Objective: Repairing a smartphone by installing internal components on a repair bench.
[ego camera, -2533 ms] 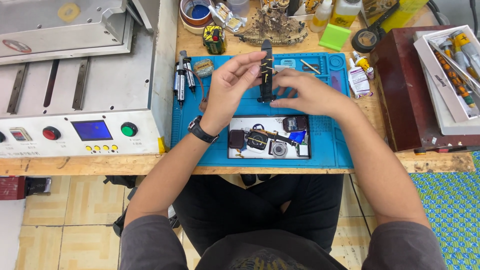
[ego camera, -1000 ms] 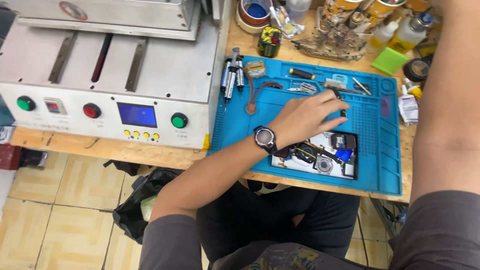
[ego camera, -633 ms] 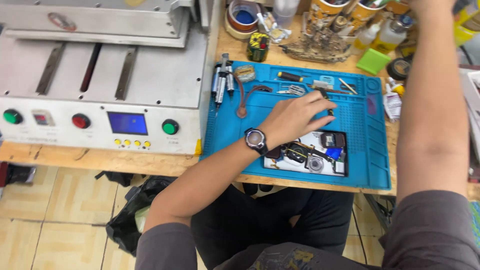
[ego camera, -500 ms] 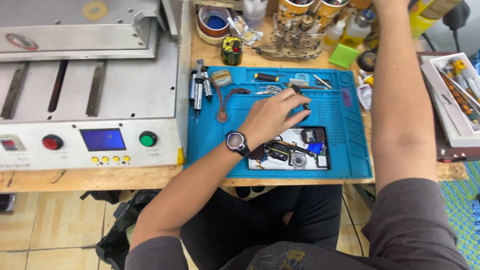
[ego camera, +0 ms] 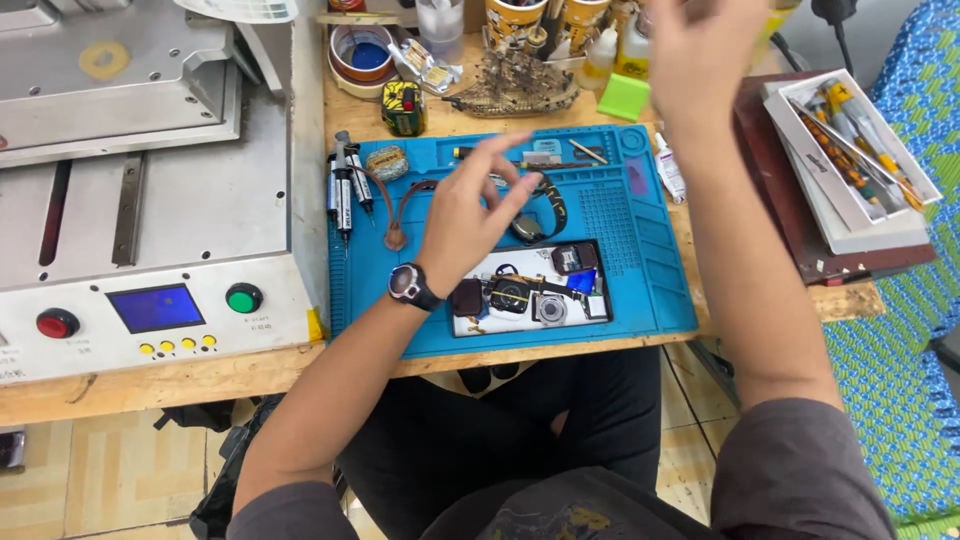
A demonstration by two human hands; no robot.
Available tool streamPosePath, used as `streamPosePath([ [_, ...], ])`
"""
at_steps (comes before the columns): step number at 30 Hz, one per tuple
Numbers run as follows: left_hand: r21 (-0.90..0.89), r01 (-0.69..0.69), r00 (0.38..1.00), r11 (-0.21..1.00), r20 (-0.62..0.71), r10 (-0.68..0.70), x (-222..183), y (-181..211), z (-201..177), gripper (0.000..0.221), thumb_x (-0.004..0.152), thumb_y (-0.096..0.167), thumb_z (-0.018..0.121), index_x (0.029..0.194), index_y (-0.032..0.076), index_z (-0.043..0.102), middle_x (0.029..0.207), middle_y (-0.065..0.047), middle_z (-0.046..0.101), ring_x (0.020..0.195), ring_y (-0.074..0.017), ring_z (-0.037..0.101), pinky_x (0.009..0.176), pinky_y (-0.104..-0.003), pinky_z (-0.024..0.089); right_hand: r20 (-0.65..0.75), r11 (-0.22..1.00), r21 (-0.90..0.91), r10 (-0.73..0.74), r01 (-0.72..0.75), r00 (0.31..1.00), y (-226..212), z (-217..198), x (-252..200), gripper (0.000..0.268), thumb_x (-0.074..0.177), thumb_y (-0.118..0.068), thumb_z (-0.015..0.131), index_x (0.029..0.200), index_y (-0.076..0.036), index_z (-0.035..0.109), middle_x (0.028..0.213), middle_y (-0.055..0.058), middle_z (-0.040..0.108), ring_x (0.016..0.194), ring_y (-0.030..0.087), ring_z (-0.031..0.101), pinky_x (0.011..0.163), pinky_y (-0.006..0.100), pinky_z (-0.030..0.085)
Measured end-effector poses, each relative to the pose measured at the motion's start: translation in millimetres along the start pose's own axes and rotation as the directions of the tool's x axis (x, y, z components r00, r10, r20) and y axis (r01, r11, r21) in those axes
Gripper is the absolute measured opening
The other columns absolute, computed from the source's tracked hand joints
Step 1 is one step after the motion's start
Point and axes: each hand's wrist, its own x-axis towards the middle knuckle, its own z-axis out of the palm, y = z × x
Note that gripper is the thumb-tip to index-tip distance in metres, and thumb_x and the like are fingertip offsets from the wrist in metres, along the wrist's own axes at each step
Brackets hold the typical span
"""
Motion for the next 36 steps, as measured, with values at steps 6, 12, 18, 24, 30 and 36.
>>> streamPosePath([
  [6, -0.173, 0.09, 0.994, 0.981, -0.04, -0.098, 0, 7, 7, 0.046, 0.085, 0.016, 0.072, 0.127, 0.014, 0.052, 0.106, -0.007, 0.059, 0.064, -0.0116, 0.063, 0.049, -0.022, 0.052, 0.242, 0.973, 0.229, -0.037, -0.02, 0.97, -22, 41, -72, 0.006, 0.089, 0.0, 0.066, 0.09, -0.006, 0.064, 0.079, 0.007, 0.061, 0.069, 0.022, 0.057, 0.059, 0.031, 0.045],
  [12, -0.468, 0.268, 0.952, 0.842, -0.005, -0.306, 2, -10, 23, 0.021, 0.084, 0.007, 0.07, 0.104, -0.001, 0.065, 0.078, -0.014, 0.067, 0.052, -0.0164, 0.065, 0.045, -0.025, 0.055, 0.232, 0.917, 0.369, 0.064, -0.149, 0.971, -16, 38, -80, 0.011, 0.086, 0.001, 0.066, 0.088, -0.009, 0.066, 0.074, 0.005, 0.06, 0.065, 0.02, 0.057, 0.054, 0.029, 0.047],
  [18, -0.588, 0.316, 0.935, 0.744, 0.06, -0.349, 5, -9, 20, 0.017, 0.087, 0.009, 0.069, 0.093, -0.005, 0.062, 0.066, -0.014, 0.063, 0.045, -0.0146, 0.062, 0.039, -0.024, 0.051, 0.228, 0.939, 0.302, 0.096, -0.164, 0.969, -22, 31, -80, 0.01, 0.086, 0.001, 0.064, 0.088, -0.008, 0.063, 0.073, 0.005, 0.059, 0.067, 0.021, 0.058, 0.054, 0.03, 0.048],
  [24, -0.525, 0.275, 0.957, 0.806, 0.07, -0.28, 2, -1, 21, 0.01, 0.089, 0.009, 0.064, 0.089, 0.0, 0.06, 0.06, -0.011, 0.06, 0.042, -0.015, 0.06, 0.037, -0.024, 0.048, 0.373, 0.923, 0.325, 0.076, -0.207, 0.925, -19, 26, -78, 0.007, 0.085, 0.001, 0.063, 0.086, -0.006, 0.063, 0.072, 0.01, 0.061, 0.069, 0.026, 0.059, 0.057, 0.035, 0.049],
  [30, -0.232, 0.023, 0.998, 0.973, 0.059, -0.009, -5, 8, 21, 0.006, 0.087, 0.007, 0.065, 0.089, 0.003, 0.062, 0.057, -0.01, 0.057, 0.045, -0.0203, 0.059, 0.044, -0.026, 0.046, 0.312, 0.916, 0.306, 0.161, -0.26, 0.936, 3, 20, -71, 0.006, 0.093, -0.002, 0.062, 0.094, -0.007, 0.066, 0.079, 0.008, 0.064, 0.076, 0.021, 0.059, 0.062, 0.03, 0.05],
  [36, -0.035, -0.221, 0.955, 0.975, 0.196, 0.224, -11, 5, 22, 0.007, 0.089, 0.01, 0.061, 0.091, 0.004, 0.058, 0.067, -0.009, 0.054, 0.058, -0.0226, 0.056, 0.054, -0.032, 0.047, 0.024, 0.992, 0.042, 0.118, -0.119, 0.993, 40, 13, -24, 0.008, 0.102, -0.001, 0.06, 0.095, -0.003, 0.058, 0.083, 0.01, 0.059, 0.074, 0.021, 0.054, 0.061, 0.033, 0.042],
])
